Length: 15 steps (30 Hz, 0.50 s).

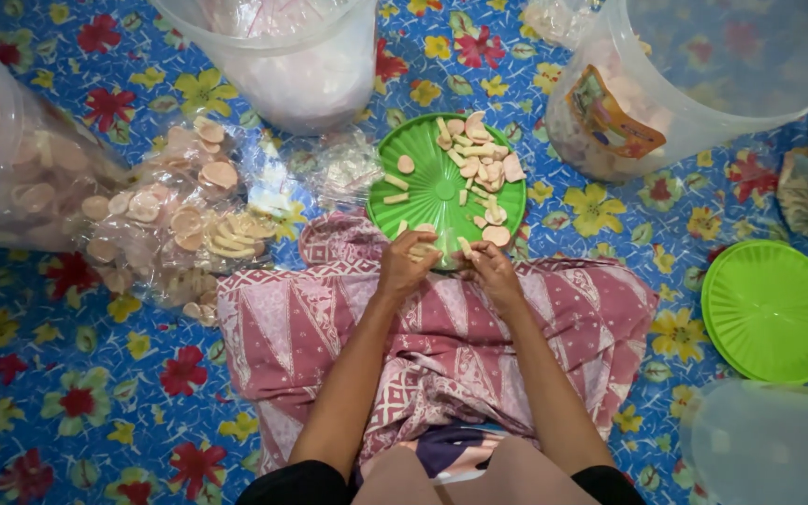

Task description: Arranging small heart-shaped snacks onto a green plastic plate

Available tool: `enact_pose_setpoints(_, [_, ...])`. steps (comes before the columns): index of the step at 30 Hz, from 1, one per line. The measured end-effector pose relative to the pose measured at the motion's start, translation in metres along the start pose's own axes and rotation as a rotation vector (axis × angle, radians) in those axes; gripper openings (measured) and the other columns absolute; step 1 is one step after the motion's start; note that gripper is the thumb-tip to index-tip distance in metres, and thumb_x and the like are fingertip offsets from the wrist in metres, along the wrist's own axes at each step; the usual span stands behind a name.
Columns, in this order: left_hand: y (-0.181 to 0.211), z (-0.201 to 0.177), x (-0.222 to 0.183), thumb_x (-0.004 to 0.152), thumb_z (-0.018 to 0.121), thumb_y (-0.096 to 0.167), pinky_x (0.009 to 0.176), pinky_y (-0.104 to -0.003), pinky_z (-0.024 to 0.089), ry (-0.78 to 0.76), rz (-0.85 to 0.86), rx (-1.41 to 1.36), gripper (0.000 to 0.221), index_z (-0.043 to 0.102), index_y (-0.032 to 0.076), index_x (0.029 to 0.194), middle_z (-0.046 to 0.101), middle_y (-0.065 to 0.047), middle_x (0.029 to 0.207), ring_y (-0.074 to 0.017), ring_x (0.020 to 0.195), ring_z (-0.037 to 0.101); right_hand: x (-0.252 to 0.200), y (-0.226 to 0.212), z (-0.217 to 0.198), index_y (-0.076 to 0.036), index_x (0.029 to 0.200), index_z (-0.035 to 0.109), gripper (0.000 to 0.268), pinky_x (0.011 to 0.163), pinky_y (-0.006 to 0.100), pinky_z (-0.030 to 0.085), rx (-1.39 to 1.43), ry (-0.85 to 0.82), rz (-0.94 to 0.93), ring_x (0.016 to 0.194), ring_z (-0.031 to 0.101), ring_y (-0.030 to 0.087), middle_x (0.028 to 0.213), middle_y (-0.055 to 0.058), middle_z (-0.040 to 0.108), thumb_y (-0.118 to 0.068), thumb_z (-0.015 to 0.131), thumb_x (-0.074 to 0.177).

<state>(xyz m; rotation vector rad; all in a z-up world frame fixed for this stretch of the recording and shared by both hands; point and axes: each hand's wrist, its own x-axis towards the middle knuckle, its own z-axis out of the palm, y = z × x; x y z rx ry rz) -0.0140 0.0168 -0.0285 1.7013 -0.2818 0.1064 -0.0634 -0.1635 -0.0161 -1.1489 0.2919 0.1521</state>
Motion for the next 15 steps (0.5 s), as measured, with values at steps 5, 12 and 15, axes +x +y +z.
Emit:
enact_pose_setpoints(5, [0.0,0.003,0.002,0.069,0.079,0.015,0.079,-0.034,0.049,0.004,-0.002,0.059,0.027,0.07,0.018,0.094,0.066,-0.004,0.086,-0.0259,0.086,0.065,0.006,0.003,-0.003,-0.005,0.111,0.046,0.02,0.068,0.021,0.055,0.049,0.013,-0.024,0.082,0.066,0.016,0.099,0.014,0.063,-0.005,0.049,0.091])
enact_pose_setpoints(12, [0.001,0.006,0.002,0.068,0.079,0.014,0.077,-0.035,0.05,-0.038,0.042,0.053,0.029,0.07,0.017,0.096,0.065,-0.005,0.085,-0.0276,0.083,0.064,0.0,-0.011,0.01,-0.004,0.118,0.05,0.027,0.063,0.021,0.054,-0.106,0.031,0.035,0.076,0.064,0.013,0.094,0.008,0.063,-0.011,0.049,0.092])
enact_pose_setpoints(15, [0.023,0.004,0.009,0.068,0.08,0.014,0.076,-0.036,0.05,-0.038,0.046,0.022,0.029,0.07,0.014,0.095,0.065,-0.007,0.084,-0.0285,0.082,0.064,0.006,-0.002,0.006,-0.002,0.118,0.051,0.027,0.064,0.021,0.054,-0.122,0.051,0.03,0.076,0.064,0.013,0.094,0.009,0.062,-0.01,0.051,0.092])
